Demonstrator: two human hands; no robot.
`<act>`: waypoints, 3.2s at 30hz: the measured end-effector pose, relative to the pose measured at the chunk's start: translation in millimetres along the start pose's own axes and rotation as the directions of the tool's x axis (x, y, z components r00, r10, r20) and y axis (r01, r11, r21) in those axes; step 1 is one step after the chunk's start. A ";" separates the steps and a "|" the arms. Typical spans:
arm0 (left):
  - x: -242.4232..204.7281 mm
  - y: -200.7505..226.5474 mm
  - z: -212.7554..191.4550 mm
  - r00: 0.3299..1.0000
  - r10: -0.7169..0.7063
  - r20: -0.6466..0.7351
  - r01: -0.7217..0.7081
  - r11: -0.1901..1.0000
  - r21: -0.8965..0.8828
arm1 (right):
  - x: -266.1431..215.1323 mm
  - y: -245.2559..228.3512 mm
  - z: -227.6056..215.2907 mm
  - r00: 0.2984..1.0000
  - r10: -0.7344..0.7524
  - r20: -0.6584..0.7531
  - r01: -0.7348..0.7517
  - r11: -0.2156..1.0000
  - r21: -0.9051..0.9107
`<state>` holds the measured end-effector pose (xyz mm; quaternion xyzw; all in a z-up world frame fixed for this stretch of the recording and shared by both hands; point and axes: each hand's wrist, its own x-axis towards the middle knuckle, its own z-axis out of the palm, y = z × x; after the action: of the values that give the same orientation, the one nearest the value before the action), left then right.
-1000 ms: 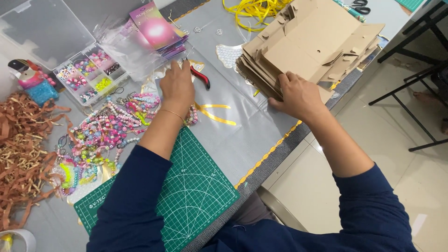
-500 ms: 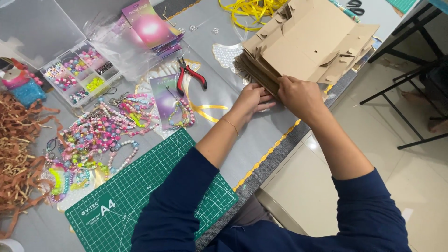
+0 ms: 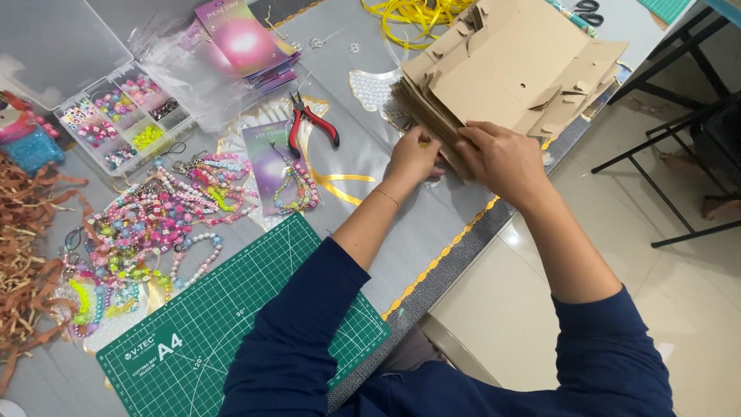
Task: Folding a cardboard box, adding shredded paper filler, and placing a beaded accessory inside to prepare a gift.
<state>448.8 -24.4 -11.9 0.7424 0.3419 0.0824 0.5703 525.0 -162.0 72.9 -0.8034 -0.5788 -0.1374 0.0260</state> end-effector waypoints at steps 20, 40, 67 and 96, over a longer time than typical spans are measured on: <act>-0.7 -1.9 -4.9 0.990 0.116 0.083 -0.059 0.864 -0.501 | 0.3 4.5 -7.5 0.976 0.003 0.218 -0.011 0.999 0.033; -5.0 21.0 -0.1 0.978 0.025 0.205 0.129 0.702 -0.700 | -11.4 15.8 34.4 0.984 -0.118 -0.136 0.077 0.958 -0.276; -78.4 13.8 -69.7 0.963 0.260 -0.065 -0.267 0.954 -0.134 | -5.3 76.2 54.0 0.795 -0.111 -0.596 -0.254 0.831 -0.495; -169.4 38.4 -221.1 0.664 0.701 -0.259 -0.748 0.625 -0.223 | -9.5 93.5 -3.2 0.715 -0.239 -0.657 -0.343 0.699 -0.628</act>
<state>223.9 44.0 142.4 0.7091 0.0371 0.4125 0.5707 609.2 -202.2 84.6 -0.6521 -0.3992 -0.6410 -0.0671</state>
